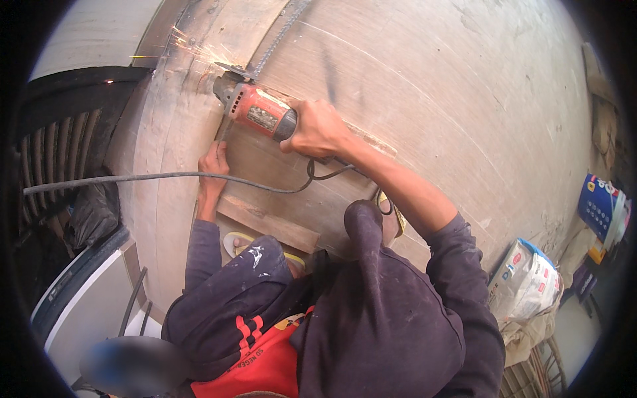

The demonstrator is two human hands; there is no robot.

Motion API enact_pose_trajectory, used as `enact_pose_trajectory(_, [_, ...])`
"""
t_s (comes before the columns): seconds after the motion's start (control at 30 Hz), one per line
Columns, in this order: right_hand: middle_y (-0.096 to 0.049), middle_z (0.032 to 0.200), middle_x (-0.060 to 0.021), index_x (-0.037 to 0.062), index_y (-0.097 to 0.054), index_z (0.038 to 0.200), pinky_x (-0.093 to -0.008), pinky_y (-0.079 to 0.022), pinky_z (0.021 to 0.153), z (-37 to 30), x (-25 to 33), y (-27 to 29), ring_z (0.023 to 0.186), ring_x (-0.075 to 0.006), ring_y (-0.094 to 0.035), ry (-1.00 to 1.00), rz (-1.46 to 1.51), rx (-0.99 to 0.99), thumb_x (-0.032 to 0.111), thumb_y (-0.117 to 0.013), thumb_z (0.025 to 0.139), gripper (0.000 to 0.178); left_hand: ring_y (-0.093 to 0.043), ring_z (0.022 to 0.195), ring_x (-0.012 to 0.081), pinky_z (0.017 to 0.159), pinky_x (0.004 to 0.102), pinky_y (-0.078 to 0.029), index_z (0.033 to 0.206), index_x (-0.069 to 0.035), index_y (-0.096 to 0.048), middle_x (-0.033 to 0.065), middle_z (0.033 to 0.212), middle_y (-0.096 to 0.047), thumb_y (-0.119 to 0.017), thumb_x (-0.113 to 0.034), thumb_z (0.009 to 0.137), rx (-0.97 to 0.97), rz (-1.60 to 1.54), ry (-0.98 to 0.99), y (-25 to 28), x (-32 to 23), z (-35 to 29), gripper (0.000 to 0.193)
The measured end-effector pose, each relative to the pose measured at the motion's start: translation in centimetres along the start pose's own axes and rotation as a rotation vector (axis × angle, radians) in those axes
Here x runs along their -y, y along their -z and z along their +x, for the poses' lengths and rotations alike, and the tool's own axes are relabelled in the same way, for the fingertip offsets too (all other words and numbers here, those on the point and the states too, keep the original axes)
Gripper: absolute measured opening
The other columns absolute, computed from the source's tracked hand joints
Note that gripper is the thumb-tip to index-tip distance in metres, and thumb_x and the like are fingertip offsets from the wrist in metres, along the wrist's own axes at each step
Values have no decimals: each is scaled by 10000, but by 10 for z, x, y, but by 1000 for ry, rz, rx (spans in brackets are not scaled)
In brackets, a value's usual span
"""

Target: The person uses an angle grinder to cut a metal rod placed on wooden supports. They hold the rod with one hand and operate the grinder with the other, producing sparks. After cutting, they remove the cut piece and reposition the rod for another cut.

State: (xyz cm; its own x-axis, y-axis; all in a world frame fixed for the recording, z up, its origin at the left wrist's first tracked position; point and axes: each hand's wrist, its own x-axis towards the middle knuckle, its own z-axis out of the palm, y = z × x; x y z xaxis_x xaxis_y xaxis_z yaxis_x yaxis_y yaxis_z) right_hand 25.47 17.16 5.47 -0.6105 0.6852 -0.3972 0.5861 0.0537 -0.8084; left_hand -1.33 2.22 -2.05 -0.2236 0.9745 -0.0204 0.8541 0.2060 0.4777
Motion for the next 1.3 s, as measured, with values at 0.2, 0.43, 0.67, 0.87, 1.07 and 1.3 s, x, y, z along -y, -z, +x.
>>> enact_pose_trajectory(0.2, [-678,816,-282,-31,-649,1111,-453,-537,771,0,3,1,795,-407,-682,-3,-14,5,272,-734,587,611,-596,698,489,555,522,-443,962,-14,-592,274,736,-611,-467,-278,1025,4,-9,14,1,-3,0,298])
enact_pose_trajectory(0.43, [-672,778,-266,-30,-652,1026,-460,-527,734,1,4,0,758,-407,-672,-27,-64,8,277,-729,587,541,-605,700,485,555,514,-458,974,-18,-598,264,742,-623,-463,-287,1027,-17,15,2,-1,-2,-1,306])
enact_pose_trajectory(0.67, [-670,767,-244,-27,-663,1031,-445,-516,712,3,0,-2,742,-369,-668,-3,-53,-12,284,-739,578,555,-609,699,477,553,500,-467,991,-18,-605,261,755,-628,-451,-314,1033,-9,18,16,0,-2,-2,336])
enact_pose_trajectory(0.87, [-675,774,-245,-23,-662,1022,-456,-519,727,4,3,-1,757,-387,-668,-4,-47,-11,285,-736,578,546,-612,697,469,554,492,-464,987,-19,-604,257,749,-626,-461,-313,1030,-16,3,-19,-2,1,0,330])
enact_pose_trajectory(1.07, [-676,772,-230,-25,-669,1051,-439,-513,717,5,-4,-4,753,-357,-669,-12,-29,-3,280,-752,587,561,-607,690,469,552,493,-457,989,-25,-605,256,743,-622,-473,-306,1026,-24,-12,-4,-4,0,-1,313])
enact_pose_trajectory(1.3, [-680,792,-232,-17,-673,1063,-435,-515,722,5,-1,-1,754,-346,-672,-19,-33,13,280,-752,589,565,-610,700,477,553,501,-458,995,-29,-605,261,748,-625,-461,-322,1030,-5,-23,13,-1,0,-1,329])
